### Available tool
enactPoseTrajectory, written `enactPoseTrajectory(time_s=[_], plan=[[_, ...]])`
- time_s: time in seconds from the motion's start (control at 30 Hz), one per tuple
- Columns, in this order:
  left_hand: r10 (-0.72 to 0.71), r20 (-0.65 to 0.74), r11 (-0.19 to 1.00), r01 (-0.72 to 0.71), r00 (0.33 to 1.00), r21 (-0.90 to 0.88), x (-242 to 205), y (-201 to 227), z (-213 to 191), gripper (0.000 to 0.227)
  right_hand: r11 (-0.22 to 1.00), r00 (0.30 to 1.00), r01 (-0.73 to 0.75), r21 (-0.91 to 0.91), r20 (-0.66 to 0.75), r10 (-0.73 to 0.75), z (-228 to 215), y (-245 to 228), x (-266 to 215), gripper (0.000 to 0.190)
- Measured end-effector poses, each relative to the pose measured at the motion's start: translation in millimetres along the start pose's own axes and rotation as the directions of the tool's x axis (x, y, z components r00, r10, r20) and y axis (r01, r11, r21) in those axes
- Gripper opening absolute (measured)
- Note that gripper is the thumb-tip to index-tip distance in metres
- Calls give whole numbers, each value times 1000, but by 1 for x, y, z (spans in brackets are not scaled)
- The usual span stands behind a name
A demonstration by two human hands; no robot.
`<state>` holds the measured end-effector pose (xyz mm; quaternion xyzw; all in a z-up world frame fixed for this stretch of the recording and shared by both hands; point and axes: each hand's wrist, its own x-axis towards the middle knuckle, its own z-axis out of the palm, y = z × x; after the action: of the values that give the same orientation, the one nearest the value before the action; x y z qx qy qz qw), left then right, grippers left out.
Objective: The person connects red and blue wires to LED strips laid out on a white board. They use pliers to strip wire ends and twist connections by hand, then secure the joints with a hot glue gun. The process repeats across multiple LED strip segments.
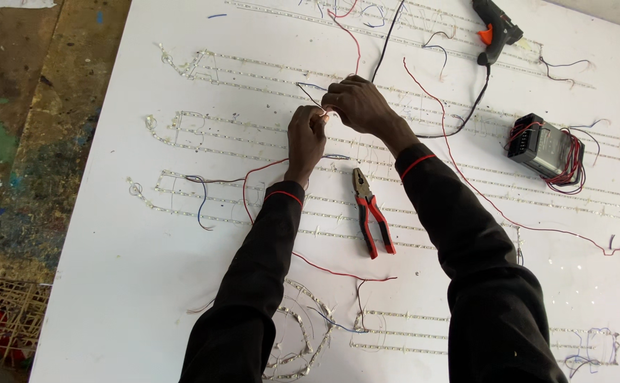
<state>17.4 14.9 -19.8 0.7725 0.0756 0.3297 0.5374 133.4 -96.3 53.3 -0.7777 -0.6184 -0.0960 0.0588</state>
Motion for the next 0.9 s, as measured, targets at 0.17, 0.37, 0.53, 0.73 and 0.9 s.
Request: enactPoseTrajectory(time_s=[0.17, 0.37, 0.53, 0.73, 0.9], plan=[[-32, -53, 999, 31, 998, -19, 1, -2, 0, 9, 979, 990, -120, 163, 89, 107, -2, 2, 1, 6], [-16, -64, 999, 18, 998, 29, 1, -2, 6, 12, 930, 958, -280, 239, 135, 254, 7, 0, 4, 14], [-10, -71, 998, 15, 997, 65, 1, 11, 6, 16, 848, 892, -448, 284, 206, 402, 7, -2, 13, 14], [45, -56, 993, -38, 997, 115, 0, 15, 5, 10, 750, 817, -571, 334, 321, 479, -2, -3, 29, 19], [52, -65, 991, -44, 997, 123, 0, 15, 5, 7, 696, 762, -638, 330, 398, 511, -8, -7, 37, 19]])
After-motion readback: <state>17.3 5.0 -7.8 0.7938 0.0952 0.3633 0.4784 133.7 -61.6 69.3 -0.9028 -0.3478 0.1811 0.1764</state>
